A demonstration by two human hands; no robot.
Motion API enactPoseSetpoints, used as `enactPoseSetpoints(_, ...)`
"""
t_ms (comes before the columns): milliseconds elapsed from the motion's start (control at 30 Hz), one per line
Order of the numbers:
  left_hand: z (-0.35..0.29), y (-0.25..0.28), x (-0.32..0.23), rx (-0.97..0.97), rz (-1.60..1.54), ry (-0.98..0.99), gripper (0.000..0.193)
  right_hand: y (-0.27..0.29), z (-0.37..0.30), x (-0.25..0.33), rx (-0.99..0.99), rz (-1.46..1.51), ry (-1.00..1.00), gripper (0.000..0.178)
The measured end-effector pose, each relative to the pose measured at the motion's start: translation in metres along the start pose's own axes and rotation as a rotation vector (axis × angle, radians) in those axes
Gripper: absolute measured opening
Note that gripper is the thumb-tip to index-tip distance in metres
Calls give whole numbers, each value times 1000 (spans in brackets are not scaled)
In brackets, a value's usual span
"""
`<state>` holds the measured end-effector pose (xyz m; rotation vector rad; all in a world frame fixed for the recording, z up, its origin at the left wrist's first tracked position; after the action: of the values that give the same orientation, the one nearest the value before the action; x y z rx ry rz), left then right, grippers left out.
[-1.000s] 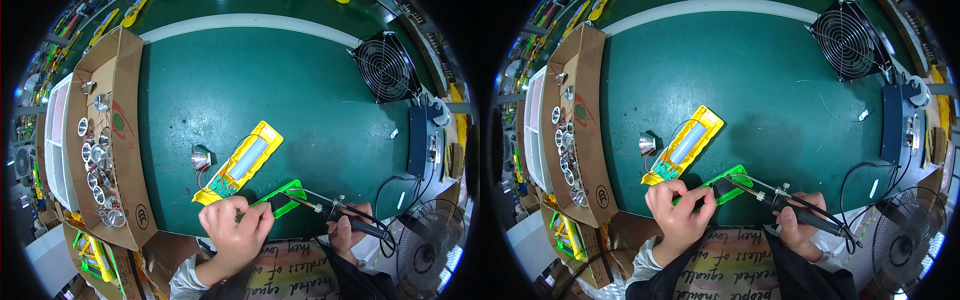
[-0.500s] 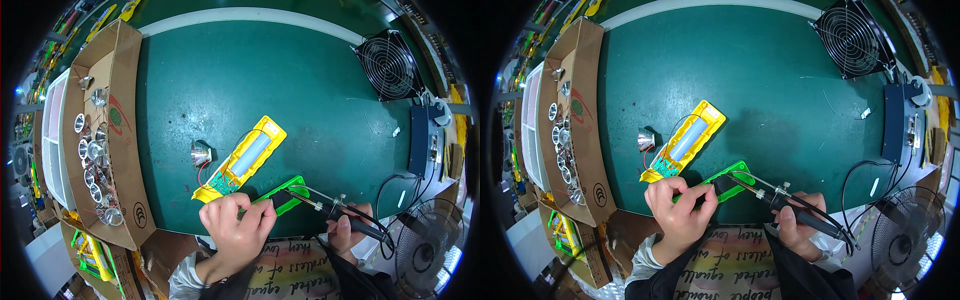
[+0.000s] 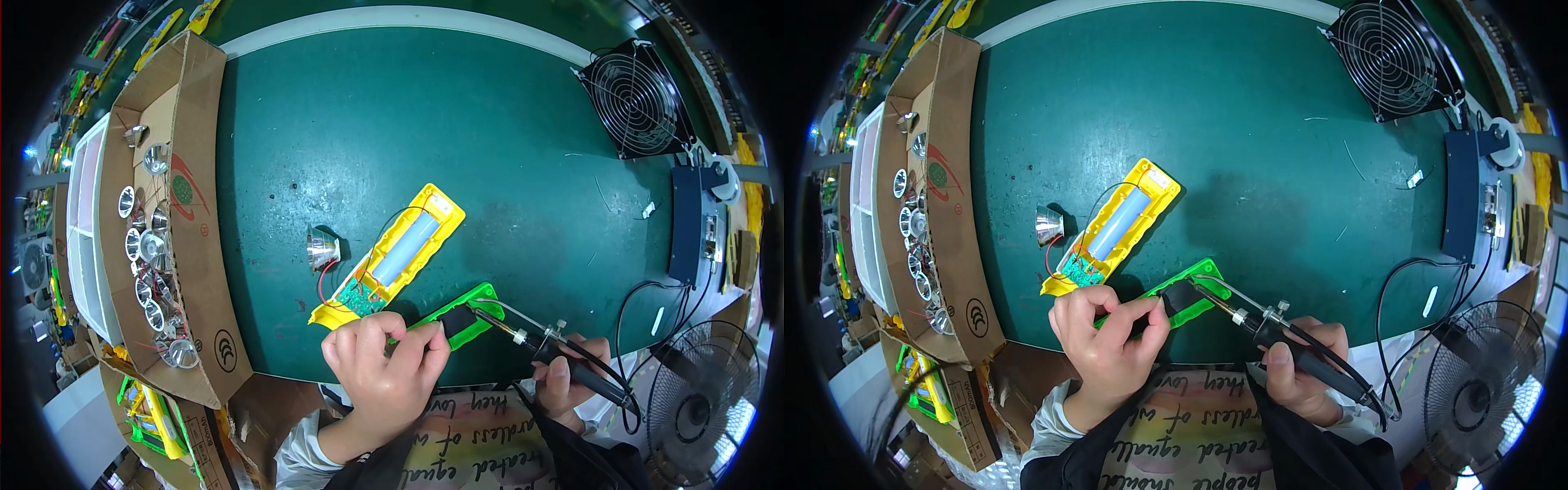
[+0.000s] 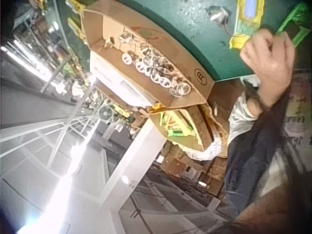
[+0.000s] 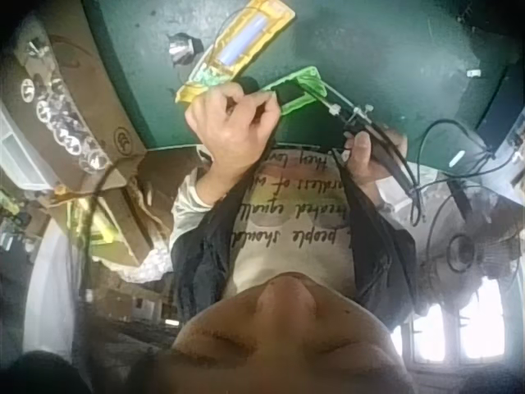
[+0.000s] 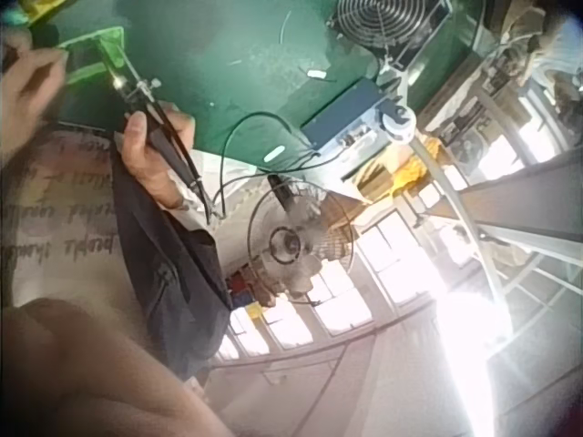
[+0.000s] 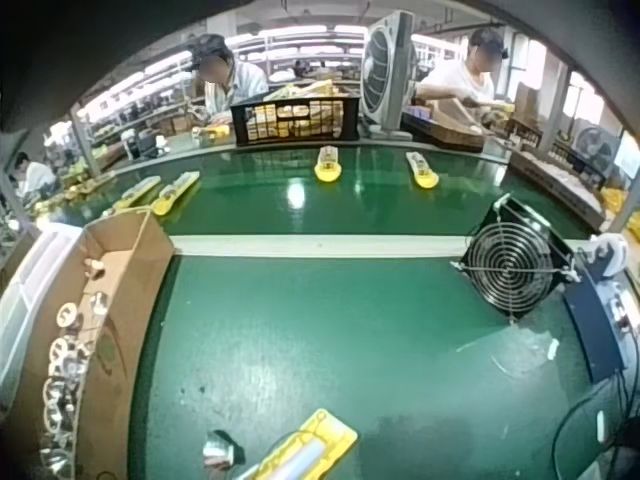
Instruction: The person solders wires onto flashlight circuit boards and housings using a soldering iron, connects lamp reflectors, and places the assembled flashlights onto the conveyor belt.
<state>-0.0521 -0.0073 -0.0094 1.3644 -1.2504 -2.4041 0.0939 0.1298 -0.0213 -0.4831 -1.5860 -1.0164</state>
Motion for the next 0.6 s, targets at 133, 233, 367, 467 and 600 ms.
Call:
enactPoseSetpoints(133, 0, 0, 1, -3, -7, 4, 14, 0, -1, 0, 31, -23, 43, 29)
enactPoseSetpoints(233, 0, -1, 1, -3, -12, 5, 14, 1, -2, 0, 37, -13, 41, 28)
enactPoseSetpoints(367, 0, 0, 1, -3, -16, -2, 14, 1, -2, 1, 79, -22, 31, 28)
enactPoseSetpoints(467, -1, 0, 1, -7, -24, 9, 14, 0, -2, 1, -85, -64, 27, 36)
enactPoseSetpoints(600, -2, 0, 1, -18, -28, 7, 15, 4, -4, 0, 55, -44, 43, 29)
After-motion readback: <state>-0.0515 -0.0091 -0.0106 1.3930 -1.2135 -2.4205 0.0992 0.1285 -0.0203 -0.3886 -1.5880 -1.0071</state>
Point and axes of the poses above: each hand's wrist, its own z-axis towards the middle knuckle, its own y-axis out of the back of the hand, x = y × z, the point moved 6 cm from there along z, towards the middle knuckle, and after that the axes turned 14 degrees about -z, right-handed, at the moved point
